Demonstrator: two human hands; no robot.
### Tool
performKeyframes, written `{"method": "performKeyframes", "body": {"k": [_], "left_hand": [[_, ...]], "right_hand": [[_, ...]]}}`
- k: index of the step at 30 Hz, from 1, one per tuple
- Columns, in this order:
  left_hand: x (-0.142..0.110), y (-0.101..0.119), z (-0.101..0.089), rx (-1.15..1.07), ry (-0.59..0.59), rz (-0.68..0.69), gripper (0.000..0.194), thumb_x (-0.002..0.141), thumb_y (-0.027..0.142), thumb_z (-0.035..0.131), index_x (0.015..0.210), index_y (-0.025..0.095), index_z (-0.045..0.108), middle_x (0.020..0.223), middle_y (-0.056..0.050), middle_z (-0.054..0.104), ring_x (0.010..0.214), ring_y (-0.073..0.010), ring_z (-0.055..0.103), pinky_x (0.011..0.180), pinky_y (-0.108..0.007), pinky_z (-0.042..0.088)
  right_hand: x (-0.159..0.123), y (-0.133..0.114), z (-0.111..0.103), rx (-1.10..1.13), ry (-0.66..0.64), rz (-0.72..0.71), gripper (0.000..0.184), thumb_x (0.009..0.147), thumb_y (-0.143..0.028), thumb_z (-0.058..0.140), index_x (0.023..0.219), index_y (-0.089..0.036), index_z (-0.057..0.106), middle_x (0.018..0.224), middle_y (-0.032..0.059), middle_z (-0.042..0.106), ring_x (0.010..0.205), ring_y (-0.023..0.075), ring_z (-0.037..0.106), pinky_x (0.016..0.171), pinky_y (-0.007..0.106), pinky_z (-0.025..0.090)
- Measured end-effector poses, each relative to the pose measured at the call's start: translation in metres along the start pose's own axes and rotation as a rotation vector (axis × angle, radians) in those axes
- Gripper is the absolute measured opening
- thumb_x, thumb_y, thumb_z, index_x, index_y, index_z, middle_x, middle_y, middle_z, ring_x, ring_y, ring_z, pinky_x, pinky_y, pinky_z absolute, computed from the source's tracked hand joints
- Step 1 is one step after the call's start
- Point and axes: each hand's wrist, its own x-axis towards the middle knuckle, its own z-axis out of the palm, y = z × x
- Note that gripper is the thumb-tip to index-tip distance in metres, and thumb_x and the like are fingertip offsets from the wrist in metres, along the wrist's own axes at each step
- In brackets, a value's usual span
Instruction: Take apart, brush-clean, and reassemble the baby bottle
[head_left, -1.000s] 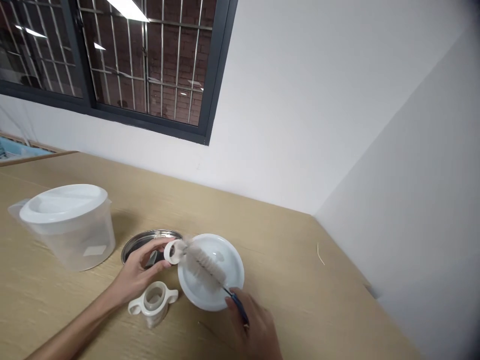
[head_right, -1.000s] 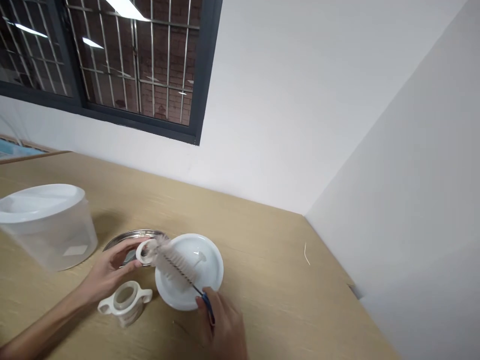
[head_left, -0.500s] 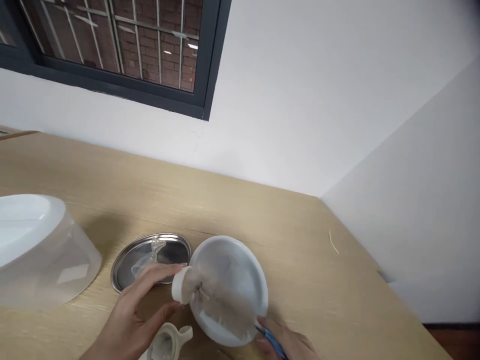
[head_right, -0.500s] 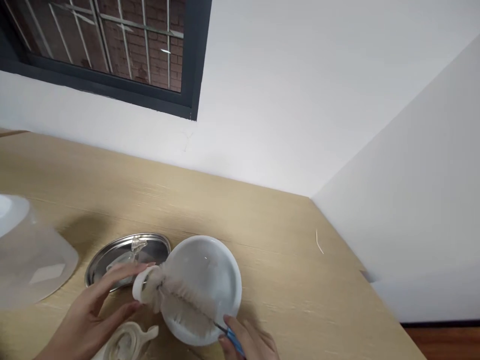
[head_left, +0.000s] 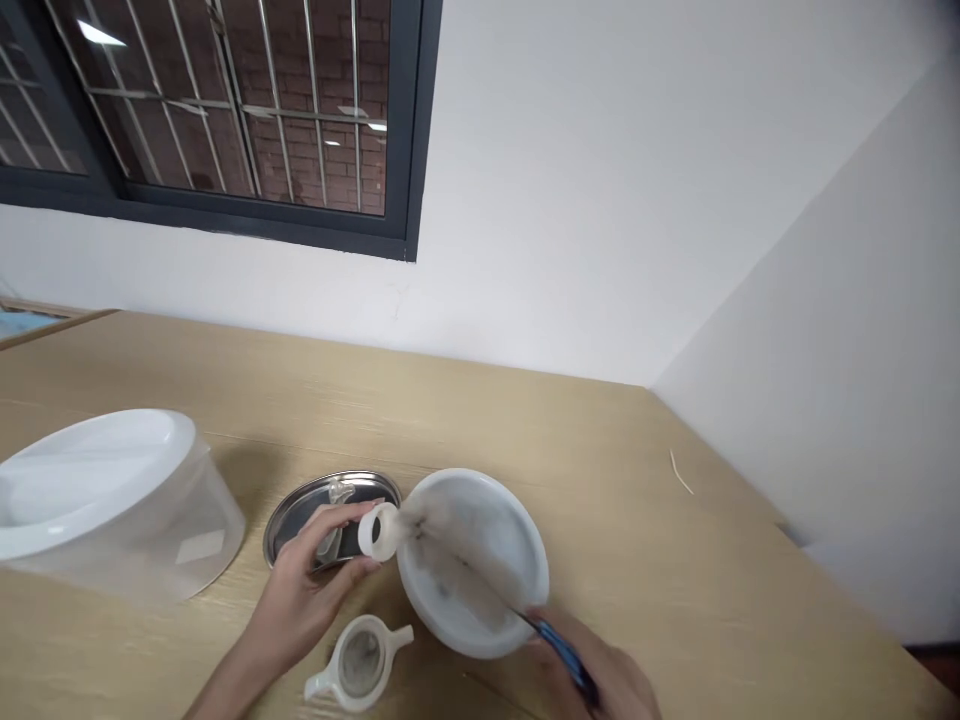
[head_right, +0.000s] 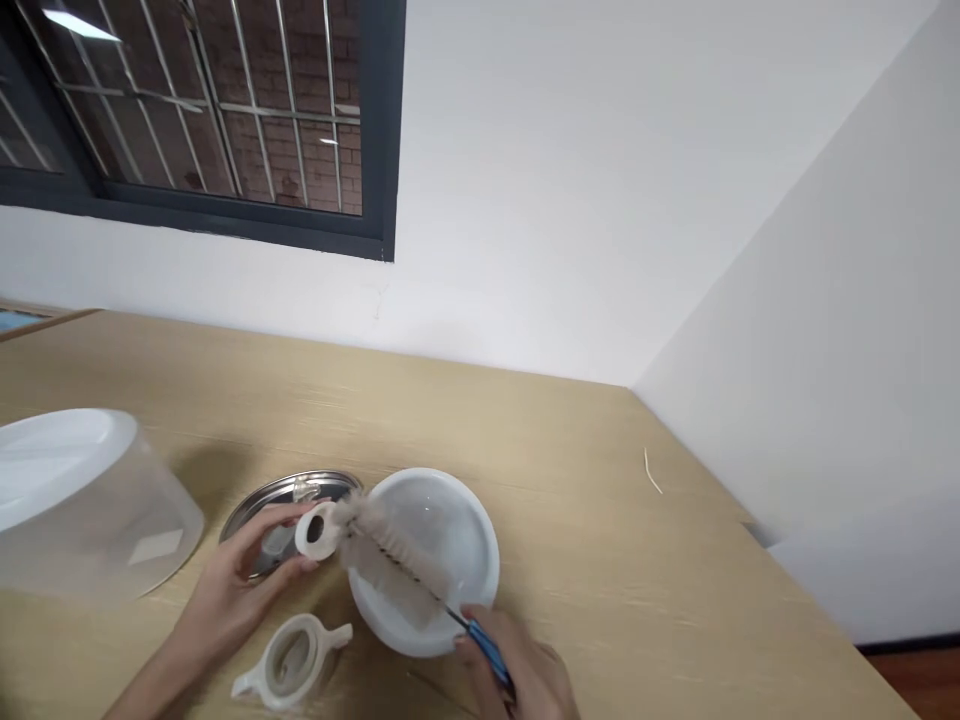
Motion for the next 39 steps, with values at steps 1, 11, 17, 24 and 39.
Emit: {"method": "performKeyframes", "body": {"k": [1,11,17,24,39], "left_hand": [[0.001,0.001,0.0,0.011,-0.012,0.015,0.039,0.085,0.039,0.072,0.123,0.031,0.067,0.128,-0.007,0.069,0.123,-0.0292,0.062,0.106,-0.042,0.05],[0.007,0.002,-0.003,-0.063,0.012,0.054,0.047,0.085,0.047,0.071,0.124,0.022,0.063,0.13,-0.013,0.067,0.116,-0.0286,0.063,0.105,-0.045,0.048],[0.004,0.009,0.002,-0.354,-0.069,0.015,0.057,0.08,0.049,0.076,0.124,0.018,0.058,0.134,-0.018,0.065,0.121,-0.0291,0.063,0.103,-0.042,0.05],[0.007,0.008,0.001,-0.427,-0.139,0.015,0.06,0.081,0.051,0.076,0.127,0.016,0.058,0.135,-0.02,0.065,0.124,-0.03,0.063,0.107,-0.043,0.048],[0.002,0.02,0.004,-0.552,-0.166,-0.117,0.059,0.083,0.049,0.075,0.129,0.018,0.056,0.123,-0.016,0.073,0.116,-0.0283,0.068,0.106,-0.042,0.049]], "right_hand": [[0.002,-0.003,0.003,0.039,-0.008,-0.014,0.017,0.099,-0.03,0.054,0.111,-0.023,0.064,0.081,0.0037,0.077,0.055,0.0141,0.07,0.051,0.018,0.054],[0.005,-0.01,0.001,0.068,0.09,0.078,0.024,0.102,-0.033,0.048,0.098,-0.017,0.066,0.067,-0.0012,0.066,0.05,0.0106,0.057,0.05,0.019,0.046],[0.002,-0.007,0.004,0.056,0.037,0.123,0.025,0.101,-0.037,0.051,0.096,-0.018,0.068,0.075,0.0005,0.069,0.062,0.0127,0.062,0.06,0.022,0.047],[0.016,-0.016,0.002,0.056,0.05,0.083,0.03,0.103,-0.038,0.046,0.098,-0.017,0.066,0.073,0.0,0.068,0.059,0.0111,0.059,0.059,0.021,0.045],[0.029,-0.006,-0.007,0.002,-0.03,0.007,0.021,0.101,-0.034,0.052,0.099,-0.018,0.066,0.071,-0.0017,0.066,0.057,0.0099,0.056,0.056,0.021,0.041]]}}
